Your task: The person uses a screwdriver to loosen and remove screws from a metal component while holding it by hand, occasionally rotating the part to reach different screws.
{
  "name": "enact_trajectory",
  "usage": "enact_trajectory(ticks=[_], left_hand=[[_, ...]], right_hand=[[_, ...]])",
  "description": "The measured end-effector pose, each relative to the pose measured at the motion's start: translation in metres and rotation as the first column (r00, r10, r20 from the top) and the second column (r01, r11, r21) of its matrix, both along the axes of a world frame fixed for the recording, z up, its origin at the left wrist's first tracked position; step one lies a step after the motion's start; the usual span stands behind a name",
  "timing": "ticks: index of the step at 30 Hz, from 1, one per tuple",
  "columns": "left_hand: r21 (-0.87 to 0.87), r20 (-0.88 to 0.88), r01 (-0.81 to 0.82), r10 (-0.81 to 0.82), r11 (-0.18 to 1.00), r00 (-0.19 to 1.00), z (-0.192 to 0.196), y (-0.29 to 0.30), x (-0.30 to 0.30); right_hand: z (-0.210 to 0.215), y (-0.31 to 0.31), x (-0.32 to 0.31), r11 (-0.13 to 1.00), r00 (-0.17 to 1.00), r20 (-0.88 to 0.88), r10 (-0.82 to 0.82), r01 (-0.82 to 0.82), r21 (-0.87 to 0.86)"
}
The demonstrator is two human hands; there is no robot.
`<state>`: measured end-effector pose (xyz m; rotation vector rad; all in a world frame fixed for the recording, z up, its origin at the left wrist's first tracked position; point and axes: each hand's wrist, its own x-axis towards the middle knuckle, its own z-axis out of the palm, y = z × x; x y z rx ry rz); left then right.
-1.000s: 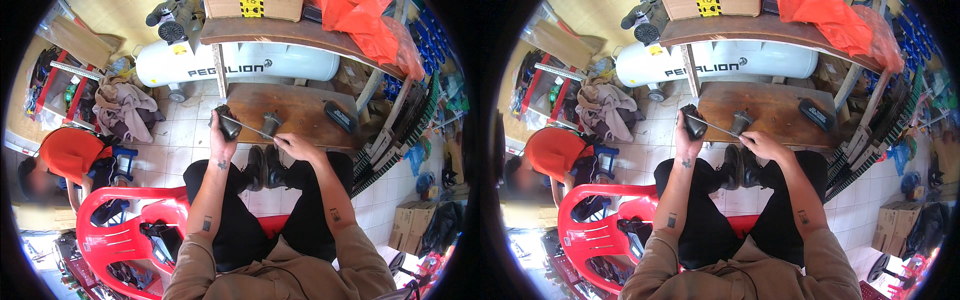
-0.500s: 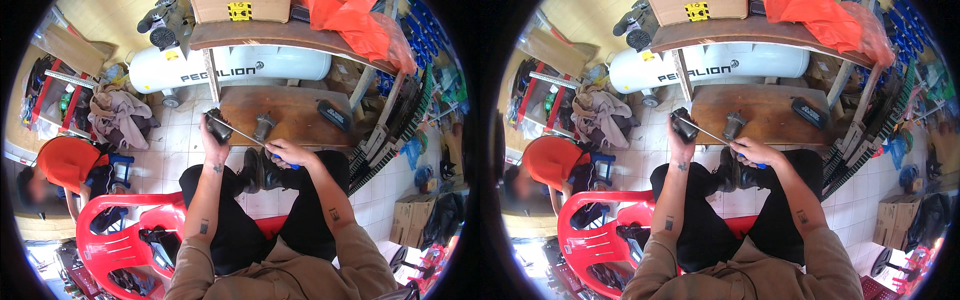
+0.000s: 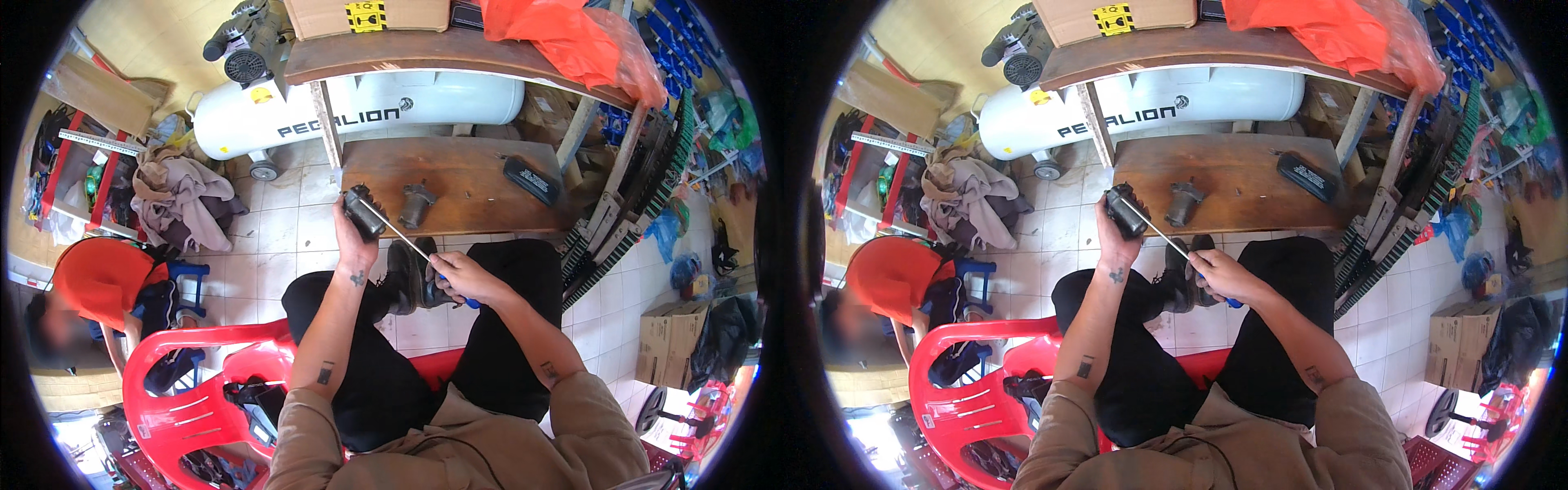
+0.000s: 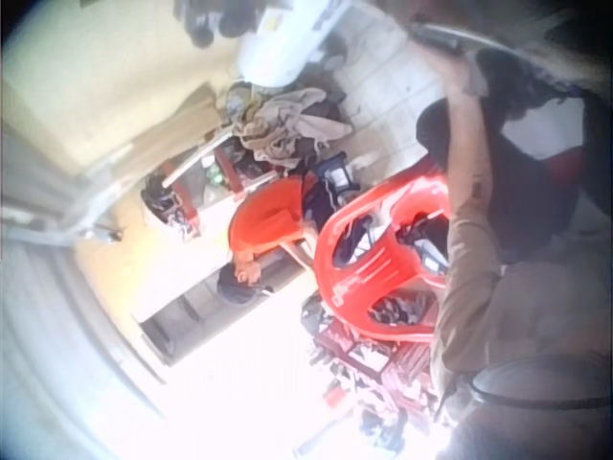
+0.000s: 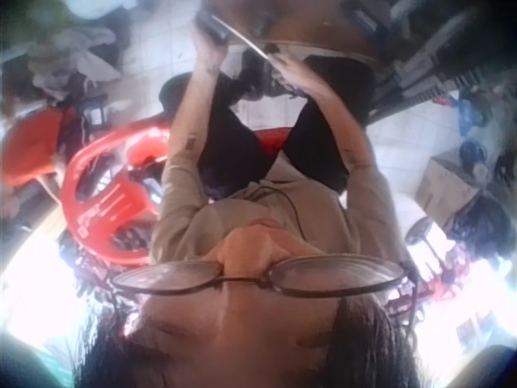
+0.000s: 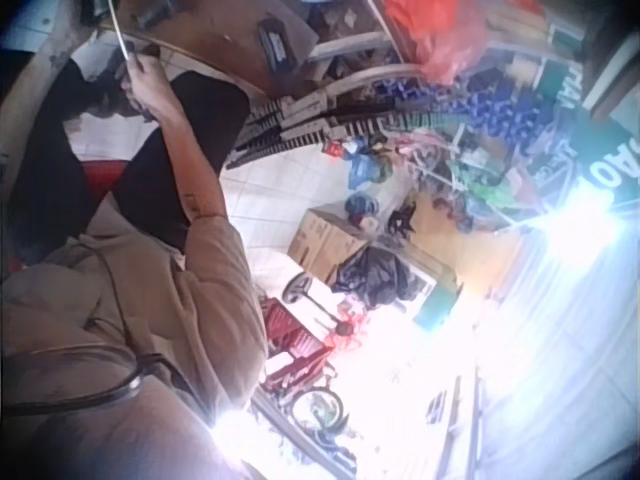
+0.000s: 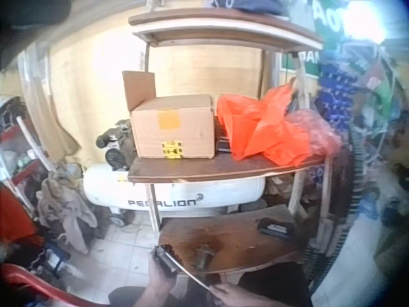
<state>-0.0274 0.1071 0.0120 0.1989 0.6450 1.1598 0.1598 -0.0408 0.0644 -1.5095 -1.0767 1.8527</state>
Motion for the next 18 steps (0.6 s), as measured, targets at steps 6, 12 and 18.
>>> enact_trajectory(ticks=[6,12,18], left_hand=[[-0.019,-0.042,-0.014,0.013,1.000,0.999,-0.002,-0.003,-0.001],[0.001,-0.068,-0.072,0.071,0.997,0.995,-0.012,-0.003,-0.005],[-0.012,-0.018,-0.085,0.084,0.996,0.996,-0.004,-0.008,-0.009]], right_hand=[[-0.039,-0.002,0.000,0.804,0.850,0.492,-0.187,-0.156,0.575],[-0.017,0.000,-0.011,0.807,0.587,0.746,-0.315,-0.248,0.536],[-0.022,0.012,-0.004,0.716,0.533,0.677,-0.508,-0.176,0.676]])
